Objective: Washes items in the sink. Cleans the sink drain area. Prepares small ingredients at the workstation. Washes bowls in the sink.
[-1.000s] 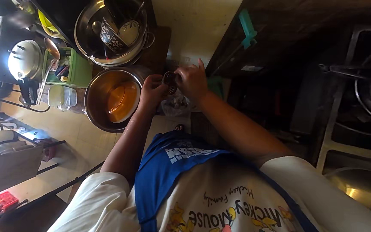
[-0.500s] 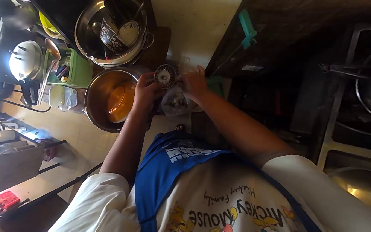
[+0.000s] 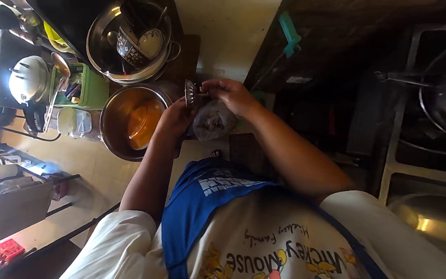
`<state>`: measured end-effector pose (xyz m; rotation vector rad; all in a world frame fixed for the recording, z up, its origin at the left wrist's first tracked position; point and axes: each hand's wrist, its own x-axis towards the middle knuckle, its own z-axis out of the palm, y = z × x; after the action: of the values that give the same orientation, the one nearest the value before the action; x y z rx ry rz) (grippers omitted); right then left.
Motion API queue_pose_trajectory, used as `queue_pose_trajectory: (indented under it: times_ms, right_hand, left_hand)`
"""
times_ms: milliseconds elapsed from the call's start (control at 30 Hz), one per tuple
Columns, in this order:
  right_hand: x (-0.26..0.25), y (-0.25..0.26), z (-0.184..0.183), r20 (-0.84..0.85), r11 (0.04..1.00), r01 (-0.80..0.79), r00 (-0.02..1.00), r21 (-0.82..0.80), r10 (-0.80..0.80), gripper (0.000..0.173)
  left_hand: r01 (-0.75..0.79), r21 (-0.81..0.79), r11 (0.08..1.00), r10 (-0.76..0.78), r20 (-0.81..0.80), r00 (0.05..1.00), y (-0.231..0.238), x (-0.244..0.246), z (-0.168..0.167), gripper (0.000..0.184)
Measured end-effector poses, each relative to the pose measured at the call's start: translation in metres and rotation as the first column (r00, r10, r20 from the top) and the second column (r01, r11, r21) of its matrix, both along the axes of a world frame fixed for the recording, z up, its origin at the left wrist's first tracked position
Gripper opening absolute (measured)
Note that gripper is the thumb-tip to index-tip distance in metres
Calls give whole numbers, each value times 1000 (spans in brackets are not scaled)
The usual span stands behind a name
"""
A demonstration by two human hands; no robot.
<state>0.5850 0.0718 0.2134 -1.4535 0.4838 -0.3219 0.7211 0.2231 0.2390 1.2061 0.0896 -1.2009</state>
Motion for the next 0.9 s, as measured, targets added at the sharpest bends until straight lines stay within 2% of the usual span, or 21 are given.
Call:
queue_pose_trajectory:
  times_ms: [100, 300, 367, 467, 567, 633, 700, 767, 833, 900]
  right_hand:
    - [-5, 7, 12, 18, 1000, -3, 1000, -10, 3, 26]
    - [-13, 12, 16, -28, 984, 97, 994, -151, -102, 21]
    - [-16, 13, 14, -25, 965, 114, 992, -234, -124, 20]
    - [-27, 17, 17, 33, 933, 147, 989, -328, -144, 25]
    - [-58, 19, 24, 81, 936, 259, 966, -238, -246, 27]
    - [-92, 15, 26, 31, 934, 304, 952, -187, -304, 36]
    - [-136, 9, 28, -75, 906, 357, 921, -228, -382, 42]
    - [-187, 8, 28, -120, 847, 466, 854, -257, -506, 32]
    - [-248, 13, 24, -128, 777, 586, 773, -228, -621, 28]
    - [-317, 29, 20, -171, 669, 714, 647, -207, -743, 26]
  left_hand:
    - [-18, 3, 1000, 18, -57, 998, 0, -2, -4, 14]
    - [-15, -15, 1000, 14, -62, 998, -1, -6, -1, 18]
    - [-3, 4, 1000, 3, 31, 1000, -1, -11, 5, 20]
    - [16, 31, 999, -21, 188, 982, -1, -14, 5, 42]
    - [143, 60, 988, -155, 354, 922, -11, -37, 15, 44]
    - [263, 90, 961, -274, 463, 843, -28, -67, 20, 40]
    - [420, 94, 903, -406, 510, 758, -47, -105, 16, 43]
    - [563, 133, 816, -547, 495, 675, -63, -151, 19, 47]
    - [711, 167, 684, -694, 450, 562, -77, -197, 20, 53]
    - [857, 151, 492, -815, 428, 392, -94, -240, 12, 59]
